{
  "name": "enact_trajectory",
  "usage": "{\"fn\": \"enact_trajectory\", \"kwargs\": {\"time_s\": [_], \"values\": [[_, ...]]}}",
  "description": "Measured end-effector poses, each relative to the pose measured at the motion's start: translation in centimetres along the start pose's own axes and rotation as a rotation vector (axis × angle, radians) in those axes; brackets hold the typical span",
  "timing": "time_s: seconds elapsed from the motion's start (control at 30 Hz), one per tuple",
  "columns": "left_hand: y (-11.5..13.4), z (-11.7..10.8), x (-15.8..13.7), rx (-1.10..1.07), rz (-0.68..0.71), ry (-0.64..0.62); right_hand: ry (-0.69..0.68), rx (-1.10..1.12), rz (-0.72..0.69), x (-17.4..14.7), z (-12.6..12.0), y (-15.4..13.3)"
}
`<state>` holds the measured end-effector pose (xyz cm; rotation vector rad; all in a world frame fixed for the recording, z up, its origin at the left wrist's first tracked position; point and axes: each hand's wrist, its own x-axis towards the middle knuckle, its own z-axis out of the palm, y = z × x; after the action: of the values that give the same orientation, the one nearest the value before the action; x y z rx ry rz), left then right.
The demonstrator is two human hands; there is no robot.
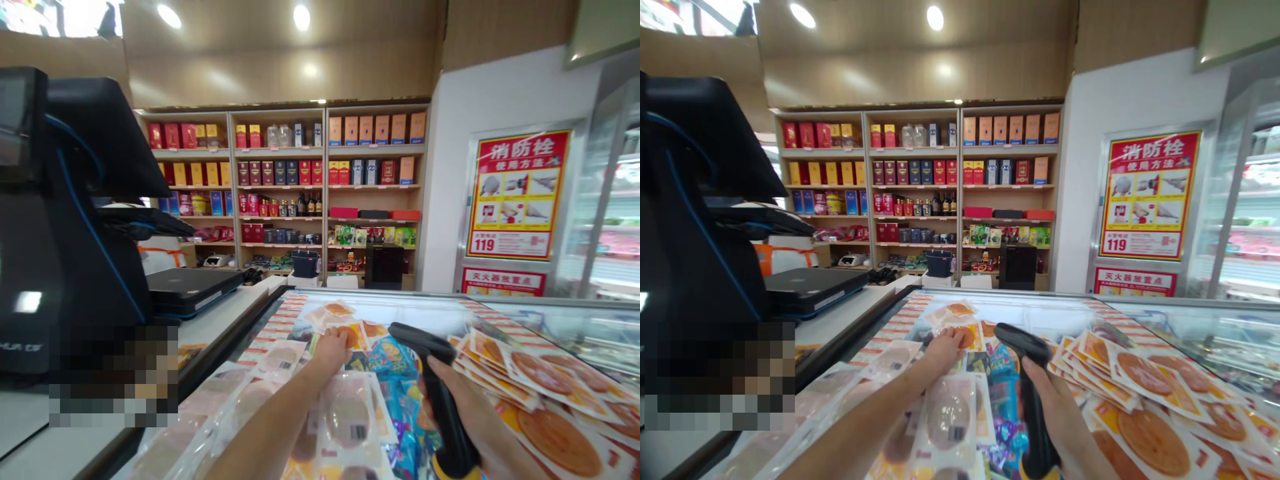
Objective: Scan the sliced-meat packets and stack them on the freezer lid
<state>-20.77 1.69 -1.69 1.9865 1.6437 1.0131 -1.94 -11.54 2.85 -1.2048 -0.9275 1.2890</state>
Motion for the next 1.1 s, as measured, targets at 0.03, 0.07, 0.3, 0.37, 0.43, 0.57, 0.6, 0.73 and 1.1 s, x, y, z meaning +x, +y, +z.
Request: {"fn": "enact_trajectory", "kwargs": {"time_s": [0.03, 0.07, 0.3, 0.37, 0.43, 0.57, 0.6, 0.73, 1.1], "values": [[-0.1, 0.4, 0.3, -0.035, -0.017, 0.006, 0.0, -0.004, -0.017, 0.0, 0.1, 0.1], [-0.3, 0.6, 0.5, -0.075, -0.038, 0.014, 0.003, -0.007, -0.032, 0.0, 0.2, 0.2], [-0.7, -2.9, 0.3, -0.475, -0.191, 0.105, -0.04, -0.065, 0.034, -0.9, 1.2, 0.5], [-0.7, -4.1, -1.0, -0.611, -0.229, 0.104, -0.069, -0.06, 0.04, -1.5, 1.7, 0.5], [-0.5, -4.9, -2.4, -0.734, -0.258, 0.094, -0.093, -0.057, 0.045, -2.1, 2.4, 0.6], [-0.1, -6.0, -4.6, -0.906, -0.287, 0.089, -0.101, -0.05, 0.052, -3.2, 3.3, 0.8], [0.0, -6.2, -4.8, -0.934, -0.292, 0.091, -0.104, -0.047, 0.053, -3.4, 3.4, 0.9], [0.1, -6.5, -5.3, -0.995, -0.311, 0.106, -0.142, -0.046, 0.055, -3.7, 3.5, 0.9], [0.1, -6.8, -5.7, -0.946, -0.336, 0.109, -0.17, 0.006, 0.031, -3.4, 2.9, 0.5]]}}
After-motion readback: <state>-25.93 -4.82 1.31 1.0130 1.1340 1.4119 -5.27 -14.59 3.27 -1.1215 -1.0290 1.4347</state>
